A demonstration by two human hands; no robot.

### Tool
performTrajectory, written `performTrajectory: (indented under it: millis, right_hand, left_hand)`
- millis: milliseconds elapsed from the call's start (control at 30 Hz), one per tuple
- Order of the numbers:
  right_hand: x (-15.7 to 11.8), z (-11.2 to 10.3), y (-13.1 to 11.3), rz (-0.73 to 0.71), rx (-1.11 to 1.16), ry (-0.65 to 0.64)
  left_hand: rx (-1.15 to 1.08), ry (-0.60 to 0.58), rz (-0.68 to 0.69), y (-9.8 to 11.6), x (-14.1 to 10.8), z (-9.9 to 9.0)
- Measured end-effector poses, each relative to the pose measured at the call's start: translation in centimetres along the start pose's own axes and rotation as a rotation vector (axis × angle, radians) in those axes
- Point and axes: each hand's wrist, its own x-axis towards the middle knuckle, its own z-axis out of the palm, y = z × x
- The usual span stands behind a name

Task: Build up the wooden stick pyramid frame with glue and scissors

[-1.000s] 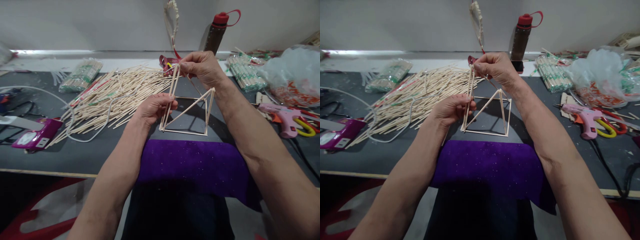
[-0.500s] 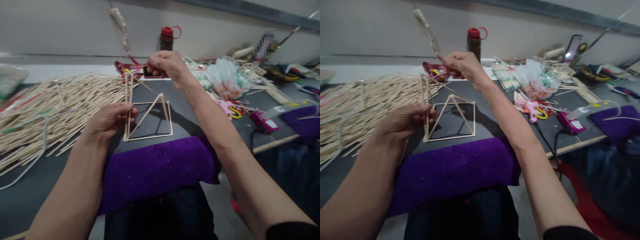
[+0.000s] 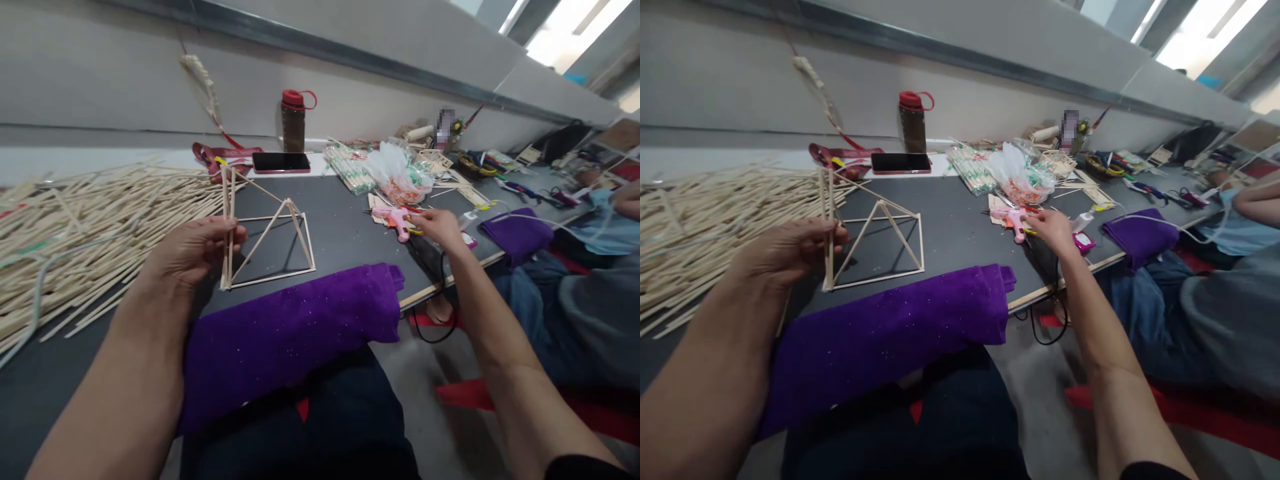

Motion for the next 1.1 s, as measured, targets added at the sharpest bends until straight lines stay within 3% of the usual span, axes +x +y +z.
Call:
performTrajectory:
  millis: [100,300,633,867,1100]
  right_hand:
    - [-0.5,1.3,0.8,0.067,-0.103,-0.1]
    - [0.2,3.2,-0.6,0.105,-0.183,-0.176]
    - [0.3,2.5,0.7,0.13,0.103,-0.316]
    - [1.3,2.7,0.6,0.176,0.106,-0.305]
    - [1.5,3.9,-1.4,0.158,-0.083,-0.172]
  left_hand:
    - [0.003,-0.024,0.024,0.0,0.0,-0.1]
    - [0.011,-0.035,0.034,0.0,0.0,-0.2]
    - [-0.016,-0.032,0.017,-0.3,0.4,-0.5]
    - [-0.003,-0.032,0.032,-0.3,0.4,-0.4]
    - [-0.02,-0.047,0.049,-0.2,0.1,-0.3]
